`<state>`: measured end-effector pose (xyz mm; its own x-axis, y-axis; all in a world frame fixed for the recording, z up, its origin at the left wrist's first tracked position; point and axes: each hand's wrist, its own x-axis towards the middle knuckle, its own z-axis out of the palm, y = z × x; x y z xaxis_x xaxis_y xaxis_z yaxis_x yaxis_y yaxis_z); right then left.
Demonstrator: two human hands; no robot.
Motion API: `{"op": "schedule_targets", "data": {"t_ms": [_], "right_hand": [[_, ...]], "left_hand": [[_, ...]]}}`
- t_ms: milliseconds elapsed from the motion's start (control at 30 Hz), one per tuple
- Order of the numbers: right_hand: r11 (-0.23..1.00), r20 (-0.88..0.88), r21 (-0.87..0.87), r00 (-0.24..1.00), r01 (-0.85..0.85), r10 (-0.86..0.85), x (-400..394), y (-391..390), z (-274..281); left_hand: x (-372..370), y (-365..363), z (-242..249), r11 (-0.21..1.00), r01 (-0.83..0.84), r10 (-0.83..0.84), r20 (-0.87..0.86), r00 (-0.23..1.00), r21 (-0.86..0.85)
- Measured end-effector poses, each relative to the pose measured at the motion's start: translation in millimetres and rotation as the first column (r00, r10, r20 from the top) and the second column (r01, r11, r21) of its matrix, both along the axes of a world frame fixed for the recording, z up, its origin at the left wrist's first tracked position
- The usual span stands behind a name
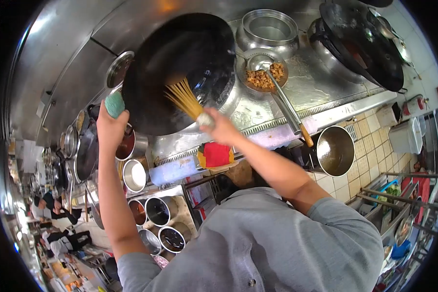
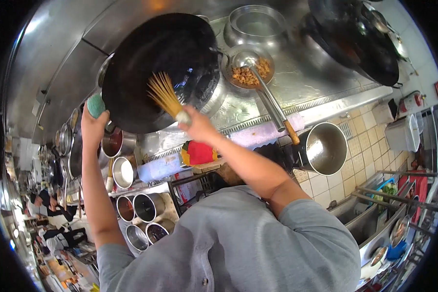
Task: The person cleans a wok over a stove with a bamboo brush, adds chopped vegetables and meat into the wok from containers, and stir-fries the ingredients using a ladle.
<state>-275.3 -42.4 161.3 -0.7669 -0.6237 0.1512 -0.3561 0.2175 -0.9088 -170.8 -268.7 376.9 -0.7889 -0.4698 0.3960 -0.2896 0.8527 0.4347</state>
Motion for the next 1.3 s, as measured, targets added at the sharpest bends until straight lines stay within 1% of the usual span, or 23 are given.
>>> {"op": "schedule_targets", "data": {"t_ms": [33,67,133,200,233,300,333,400,467,600,733,800,833,933,967,1000,1033,1067,1167,1200,1233,1267,1300], "right_hand": [[0.986,0.490,0.090,0.868,-0.139,0.077,-22.3,14.5,47.0],[0.992,0.490,0.028,0.867,-0.125,0.096,-39.7,21.8,61.7],[0.999,-0.078,-0.015,0.996,-0.049,0.048,-73.5,32.4,52.5],[0.994,-0.129,-0.099,0.991,-0.046,0.033,-87.3,62.3,100.9],[0.999,-0.269,-0.046,0.963,-0.029,0.015,-100.4,74.0,114.2],[0.992,-0.381,0.107,0.924,0.063,-0.018,-118.6,93.6,161.4],[0.997,-0.457,0.055,0.889,0.059,-0.027,-127.1,96.7,185.8],[0.968,-0.588,0.155,0.806,0.196,-0.069,-136.7,96.1,238.1],[0.967,-0.702,0.082,0.703,0.242,-0.116,-165.7,87.8,266.7],[0.910,-0.804,-0.031,0.531,0.413,-0.268,-205.2,46.3,332.0],[0.825,-0.817,0.094,0.517,0.558,-0.256,-287.3,-19.8,331.3],[0.834,-0.808,0.094,0.532,0.543,-0.255,-314.1,-64.2,264.7],[0.821,-0.717,0.151,0.633,0.551,-0.293,-291.5,-89.5,229.2],[0.736,-0.465,0.570,0.882,0.365,-0.078,-212.9,-152.5,79.6],[0.747,-0.558,0.464,0.812,0.476,-0.170,-183.2,-171.8,-5.5],[0.729,-0.338,0.665,0.936,0.163,0.099,-126.3,-165.1,21.5],[0.826,-0.234,0.563,0.960,0.003,0.157,-105.2,-164.5,-35.2],[0.837,-0.111,0.526,0.964,-0.148,0.241,-69.7,-143.8,6.6],[0.776,-0.214,0.519,0.825,-0.357,0.523,-136.5,-77.4,25.3],[0.684,-0.283,0.681,0.768,-0.260,0.574,-179.3,-65.7,38.3],[0.616,-0.353,0.787,0.840,0.029,0.412,-210.5,-60.1,63.7],[0.560,-0.462,0.772,0.870,0.300,0.171,-237.3,-54.3,92.9],[0.630,-0.581,0.617,0.813,0.471,-0.039,-248.4,-63.2,98.6]], "left_hand": [[3.7,-30.0,-17.7,0.973,-0.026,0.029,-0.012,1.000,0.230],[9.2,-51.7,-37.6,0.895,-0.042,0.063,-0.031,0.998,0.443],[30.0,-80.7,-90.2,0.724,-0.158,0.203,0.013,0.979,0.671],[48.1,-63.8,-128.5,0.466,-0.354,0.363,0.189,0.912,0.811],[57.5,-71.7,-182.7,0.297,-0.273,0.372,0.153,0.916,0.915],[55.8,-14.5,-182.7,0.124,-0.353,0.390,0.281,0.877,0.927],[49.4,-6.2,-212.9,-0.116,-0.225,0.390,0.253,0.885,0.967],[29.3,21.7,-236.8,-0.332,-0.117,0.343,0.235,0.909,0.936],[3.2,50.6,-251.4,-0.513,-0.002,0.338,0.204,0.919,0.859],[-33.9,74.6,-229.1,-0.562,0.069,0.386,0.187,0.904,0.824],[-35.4,68.1,-215.5,-0.623,0.038,0.325,0.214,0.921,0.781],[-43.3,62.1,-238.5,-0.689,0.076,0.269,0.156,0.951,0.721],[-46.9,61.4,-240.9,-0.679,0.065,0.268,0.165,0.949,0.731],[-48.9,61.0,-244.8,-0.636,0.054,0.279,0.164,0.946,0.770],[-48.4,62.5,-245.8,-0.634,0.060,0.292,0.167,0.942,0.771],[-50.4,60.5,-243.8,-0.633,0.062,0.298,0.169,0.939,0.771],[-52.5,58.4,-241.1,-0.600,0.072,0.331,0.166,0.929,0.796],[-45.7,64.7,-242.3,-0.581,0.068,0.358,0.180,0.916,0.811],[-46.0,61.4,-240.3,-0.577,0.054,0.357,0.192,0.914,0.815],[-44.6,62.5,-241.6,-0.570,0.047,0.350,0.190,0.917,0.820],[-43.6,61.6,-232.8,-0.573,0.026,0.345,0.212,0.914,0.819],[-41.5,60.8,-229.5,-0.577,0.033,0.348,0.210,0.914,0.816],[-39.5,59.7,-228.2,-0.578,0.027,0.328,0.202,0.923,0.815]]}}
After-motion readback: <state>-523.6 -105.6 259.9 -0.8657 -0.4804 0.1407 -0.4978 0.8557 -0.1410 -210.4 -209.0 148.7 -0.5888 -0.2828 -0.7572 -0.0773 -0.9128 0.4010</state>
